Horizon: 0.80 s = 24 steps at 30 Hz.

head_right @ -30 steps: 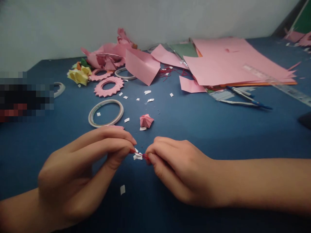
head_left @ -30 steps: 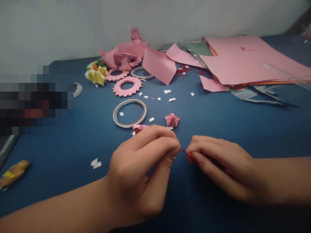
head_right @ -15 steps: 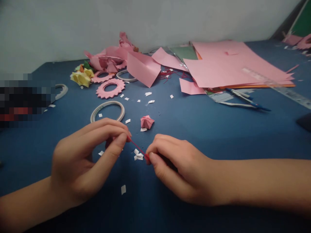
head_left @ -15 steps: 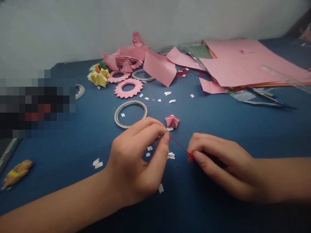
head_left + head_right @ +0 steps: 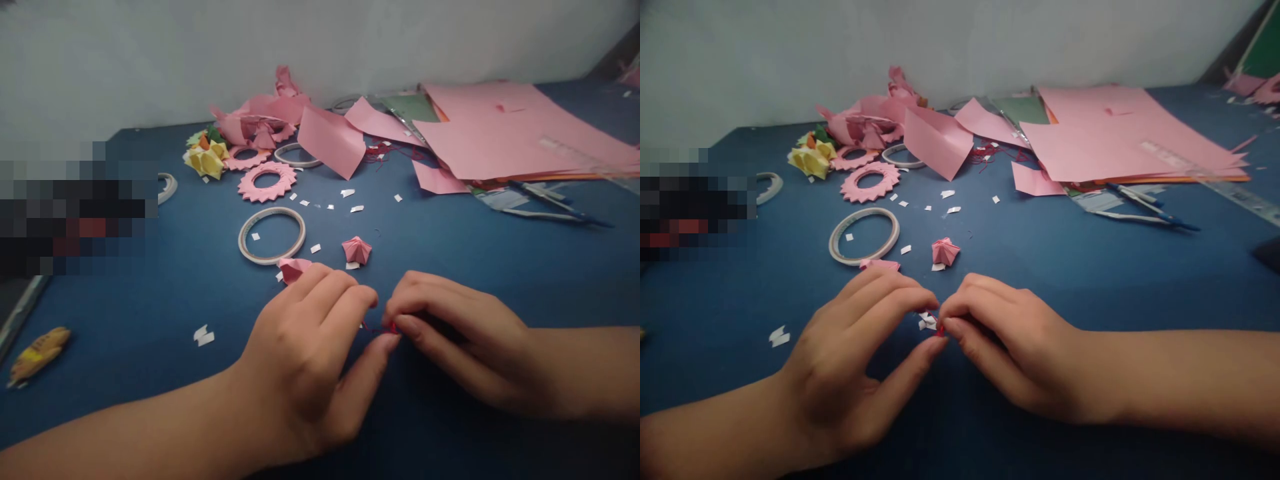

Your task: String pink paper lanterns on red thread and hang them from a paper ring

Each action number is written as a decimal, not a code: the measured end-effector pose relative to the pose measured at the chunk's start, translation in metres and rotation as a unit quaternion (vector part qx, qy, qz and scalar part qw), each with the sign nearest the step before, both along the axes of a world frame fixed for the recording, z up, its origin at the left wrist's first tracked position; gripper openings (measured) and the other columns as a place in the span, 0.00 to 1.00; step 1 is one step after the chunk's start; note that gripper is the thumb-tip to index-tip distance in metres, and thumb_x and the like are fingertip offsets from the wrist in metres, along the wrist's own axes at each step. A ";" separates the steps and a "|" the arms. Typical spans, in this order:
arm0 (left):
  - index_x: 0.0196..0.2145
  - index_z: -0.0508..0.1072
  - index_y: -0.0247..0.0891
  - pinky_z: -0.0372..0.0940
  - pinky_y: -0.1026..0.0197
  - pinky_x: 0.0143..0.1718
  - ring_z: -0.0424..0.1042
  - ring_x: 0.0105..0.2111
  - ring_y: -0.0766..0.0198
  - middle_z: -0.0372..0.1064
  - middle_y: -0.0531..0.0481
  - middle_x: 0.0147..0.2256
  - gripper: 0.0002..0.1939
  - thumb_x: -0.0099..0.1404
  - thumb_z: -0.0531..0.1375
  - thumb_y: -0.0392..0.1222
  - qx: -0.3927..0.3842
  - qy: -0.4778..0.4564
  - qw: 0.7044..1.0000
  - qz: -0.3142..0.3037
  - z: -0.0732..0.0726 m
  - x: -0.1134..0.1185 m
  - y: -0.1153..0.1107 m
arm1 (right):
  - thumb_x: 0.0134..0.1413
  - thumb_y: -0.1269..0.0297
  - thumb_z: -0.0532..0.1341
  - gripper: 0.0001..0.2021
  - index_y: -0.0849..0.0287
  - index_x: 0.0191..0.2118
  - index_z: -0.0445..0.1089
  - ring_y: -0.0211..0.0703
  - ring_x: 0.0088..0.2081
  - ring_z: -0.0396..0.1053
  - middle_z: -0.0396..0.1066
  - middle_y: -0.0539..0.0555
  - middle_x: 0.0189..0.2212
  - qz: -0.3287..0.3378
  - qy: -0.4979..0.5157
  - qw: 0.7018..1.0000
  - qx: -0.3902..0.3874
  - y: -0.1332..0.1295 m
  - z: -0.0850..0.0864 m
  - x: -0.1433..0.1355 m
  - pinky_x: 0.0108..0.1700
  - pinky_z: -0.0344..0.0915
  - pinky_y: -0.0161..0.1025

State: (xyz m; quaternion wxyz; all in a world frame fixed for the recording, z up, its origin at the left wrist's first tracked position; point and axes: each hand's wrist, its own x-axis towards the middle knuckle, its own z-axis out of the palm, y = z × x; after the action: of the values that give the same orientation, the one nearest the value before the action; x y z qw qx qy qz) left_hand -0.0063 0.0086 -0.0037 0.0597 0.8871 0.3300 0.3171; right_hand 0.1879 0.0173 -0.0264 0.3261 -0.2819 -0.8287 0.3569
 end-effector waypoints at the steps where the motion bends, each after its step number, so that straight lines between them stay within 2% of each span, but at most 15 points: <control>1: 0.33 0.71 0.27 0.65 0.53 0.35 0.67 0.30 0.59 0.71 0.44 0.28 0.04 0.60 0.57 0.30 -0.028 -0.003 1.000 -0.005 -0.002 0.000 0.001 | 0.62 0.74 0.52 0.05 0.61 0.39 0.63 0.31 0.33 0.63 0.64 0.50 0.32 -0.001 0.002 1.000 0.005 0.000 0.000 0.000 0.37 0.61 0.28; 5: 0.31 0.71 0.30 0.65 0.54 0.36 0.67 0.26 0.62 0.70 0.46 0.26 0.07 0.60 0.54 0.26 -0.058 -0.035 0.997 -0.024 -0.002 -0.001 0.002 | 0.61 0.74 0.52 0.05 0.61 0.40 0.63 0.32 0.32 0.63 0.63 0.50 0.31 -0.010 -0.001 1.000 0.015 0.000 0.000 0.001 0.35 0.62 0.29; 10: 0.30 0.69 0.35 0.65 0.53 0.39 0.67 0.26 0.62 0.70 0.49 0.25 0.08 0.60 0.53 0.26 -0.067 -0.046 0.997 -0.011 0.001 -0.002 0.003 | 0.61 0.74 0.53 0.04 0.60 0.39 0.63 0.33 0.31 0.62 0.63 0.50 0.30 -0.023 -0.014 1.000 0.007 0.000 0.001 0.001 0.34 0.62 0.31; 18: 0.31 0.69 0.33 0.63 0.52 0.42 0.65 0.28 0.63 0.68 0.49 0.27 0.08 0.61 0.52 0.27 -0.093 -0.050 0.994 -0.015 -0.003 -0.004 0.002 | 0.61 0.74 0.51 0.07 0.62 0.41 0.64 0.33 0.33 0.63 0.64 0.52 0.32 -0.019 -0.012 1.000 -0.004 0.001 0.006 0.002 0.36 0.62 0.31; 24: 0.31 0.69 0.31 0.62 0.56 0.36 0.63 0.28 0.63 0.67 0.48 0.27 0.08 0.61 0.52 0.26 -0.106 -0.047 0.993 -0.022 -0.003 -0.003 0.001 | 0.59 0.76 0.54 0.07 0.63 0.41 0.66 0.32 0.32 0.63 0.64 0.51 0.30 -0.052 -0.009 0.998 0.022 -0.001 0.002 -0.001 0.35 0.63 0.30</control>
State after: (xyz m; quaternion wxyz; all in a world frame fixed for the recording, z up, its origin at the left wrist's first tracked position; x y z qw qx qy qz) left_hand -0.0095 0.0097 -0.0064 0.1752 0.8669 0.3393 0.3204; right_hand 0.1873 0.0165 -0.0246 0.3426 -0.3207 -0.8236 0.3185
